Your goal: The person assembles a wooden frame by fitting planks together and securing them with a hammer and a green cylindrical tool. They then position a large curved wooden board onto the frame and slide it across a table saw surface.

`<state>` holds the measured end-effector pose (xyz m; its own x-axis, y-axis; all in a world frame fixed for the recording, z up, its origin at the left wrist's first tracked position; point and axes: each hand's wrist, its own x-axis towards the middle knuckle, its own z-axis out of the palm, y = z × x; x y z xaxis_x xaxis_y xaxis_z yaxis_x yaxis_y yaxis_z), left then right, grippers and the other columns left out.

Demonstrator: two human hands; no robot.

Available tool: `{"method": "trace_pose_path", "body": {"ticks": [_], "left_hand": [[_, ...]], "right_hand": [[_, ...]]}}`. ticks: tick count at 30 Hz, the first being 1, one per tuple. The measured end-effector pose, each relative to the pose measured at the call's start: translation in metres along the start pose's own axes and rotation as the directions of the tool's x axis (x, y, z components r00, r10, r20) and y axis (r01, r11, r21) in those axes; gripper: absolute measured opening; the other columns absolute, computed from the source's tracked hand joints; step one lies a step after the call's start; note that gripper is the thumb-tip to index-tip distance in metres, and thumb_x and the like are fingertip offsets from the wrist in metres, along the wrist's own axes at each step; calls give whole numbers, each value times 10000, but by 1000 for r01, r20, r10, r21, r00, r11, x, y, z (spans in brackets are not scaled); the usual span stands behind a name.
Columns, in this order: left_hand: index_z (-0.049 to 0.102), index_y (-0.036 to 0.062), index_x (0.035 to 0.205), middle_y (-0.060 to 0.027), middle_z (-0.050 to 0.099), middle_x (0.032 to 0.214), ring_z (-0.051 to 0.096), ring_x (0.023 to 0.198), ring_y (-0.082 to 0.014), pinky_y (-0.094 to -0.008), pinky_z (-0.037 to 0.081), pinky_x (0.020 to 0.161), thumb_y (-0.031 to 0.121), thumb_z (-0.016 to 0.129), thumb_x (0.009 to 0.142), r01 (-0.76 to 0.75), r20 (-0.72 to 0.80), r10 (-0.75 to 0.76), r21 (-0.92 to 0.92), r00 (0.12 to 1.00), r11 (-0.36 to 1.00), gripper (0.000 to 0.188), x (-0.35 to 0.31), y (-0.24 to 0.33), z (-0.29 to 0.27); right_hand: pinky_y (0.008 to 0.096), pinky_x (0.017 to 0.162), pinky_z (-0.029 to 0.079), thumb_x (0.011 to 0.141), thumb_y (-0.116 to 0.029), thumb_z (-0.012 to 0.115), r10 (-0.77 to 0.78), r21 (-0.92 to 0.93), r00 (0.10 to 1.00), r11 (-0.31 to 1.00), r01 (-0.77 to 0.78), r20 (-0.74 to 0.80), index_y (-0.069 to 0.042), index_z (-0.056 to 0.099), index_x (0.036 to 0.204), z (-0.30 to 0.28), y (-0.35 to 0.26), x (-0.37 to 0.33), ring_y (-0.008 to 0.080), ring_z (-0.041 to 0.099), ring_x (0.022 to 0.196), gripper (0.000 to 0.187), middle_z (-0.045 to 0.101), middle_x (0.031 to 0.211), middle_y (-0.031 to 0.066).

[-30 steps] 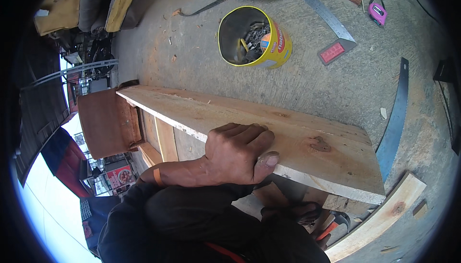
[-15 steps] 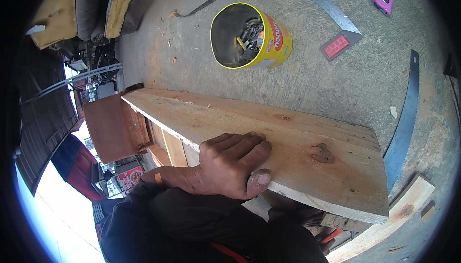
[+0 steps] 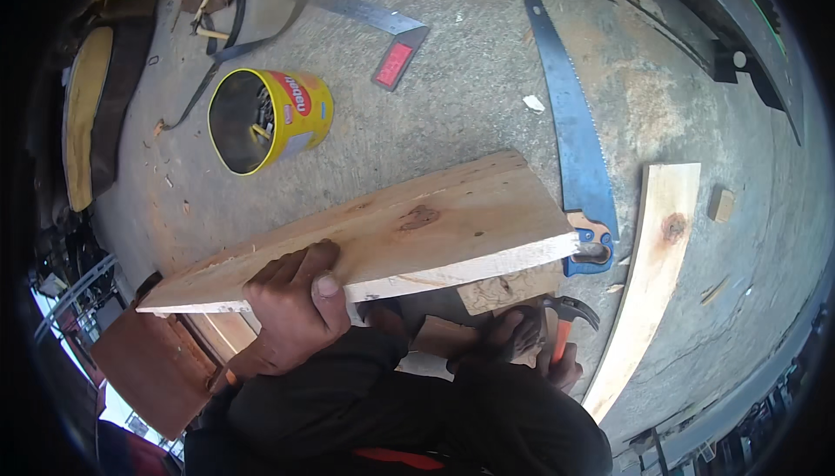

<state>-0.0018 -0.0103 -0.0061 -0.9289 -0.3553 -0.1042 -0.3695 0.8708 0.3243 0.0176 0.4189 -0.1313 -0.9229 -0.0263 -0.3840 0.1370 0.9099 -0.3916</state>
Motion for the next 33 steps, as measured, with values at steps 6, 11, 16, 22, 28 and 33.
{"method": "trace_pose_path", "body": {"ticks": [6, 11, 16, 22, 28, 33], "left_hand": [[672, 77, 920, -134, 666, 757, 668, 644, -379, -484, 532, 600, 396, 451, 993, 11, 37, -13, 65, 999, 998, 394, 2, 8, 8], [660, 43, 1108, -160, 674, 868, 685, 781, -377, -487, 543, 660, 429, 566, 964, -18, 211, 11, 33, 977, 999, 422, 5, 6, -8], [658, 19, 1197, -196, 670, 1072, 678, 959, -410, -473, 566, 800, 254, 798, 817, -70, 399, 100, -88, 911, 994, 469, 28, 3, -24], [653, -3, 1236, -210, 646, 1080, 672, 997, -398, -462, 562, 853, 126, 850, 719, -56, 494, 131, -165, 860, 985, 568, 42, 0, -25], [648, -38, 1246, -215, 645, 1042, 684, 934, -400, -445, 553, 829, 75, 856, 679, -35, 546, 141, -200, 826, 979, 615, 49, 2, -22], [659, -39, 1228, -232, 649, 1001, 679, 911, -405, -454, 538, 793, 87, 823, 725, -61, 518, 156, -197, 841, 978, 544, 47, 5, -20]], "right_hand": [[435, 446, 429, 867, -106, 683, -85, 0, 996, 996, 85, -39, -80, 482, 830, 0, 3, -7, 340, 577, 440, 207, 529, 545, 138], [401, 435, 474, 867, -111, 689, -76, 26, 990, 996, 80, -116, -77, 490, 827, 12, 0, -14, 298, 621, 436, 206, 536, 507, 94], [423, 436, 462, 846, -114, 699, -28, 60, 993, 998, 35, -117, -78, 495, 818, 14, -6, -16, 311, 594, 418, 209, 526, 513, 104], [441, 420, 417, 821, -112, 715, -90, 5, 991, 996, 91, -100, -70, 516, 815, 8, -14, -7, 345, 539, 404, 204, 494, 531, 112], [452, 428, 427, 821, -114, 719, -80, 20, 994, 996, 81, -72, -52, 524, 801, -1, -22, -1, 363, 541, 416, 206, 494, 549, 128], [439, 446, 474, 822, -136, 720, -119, 26, 993, 992, 120, -9, -38, 553, 837, -7, -21, -2, 351, 612, 462, 194, 544, 569, 139]]}}
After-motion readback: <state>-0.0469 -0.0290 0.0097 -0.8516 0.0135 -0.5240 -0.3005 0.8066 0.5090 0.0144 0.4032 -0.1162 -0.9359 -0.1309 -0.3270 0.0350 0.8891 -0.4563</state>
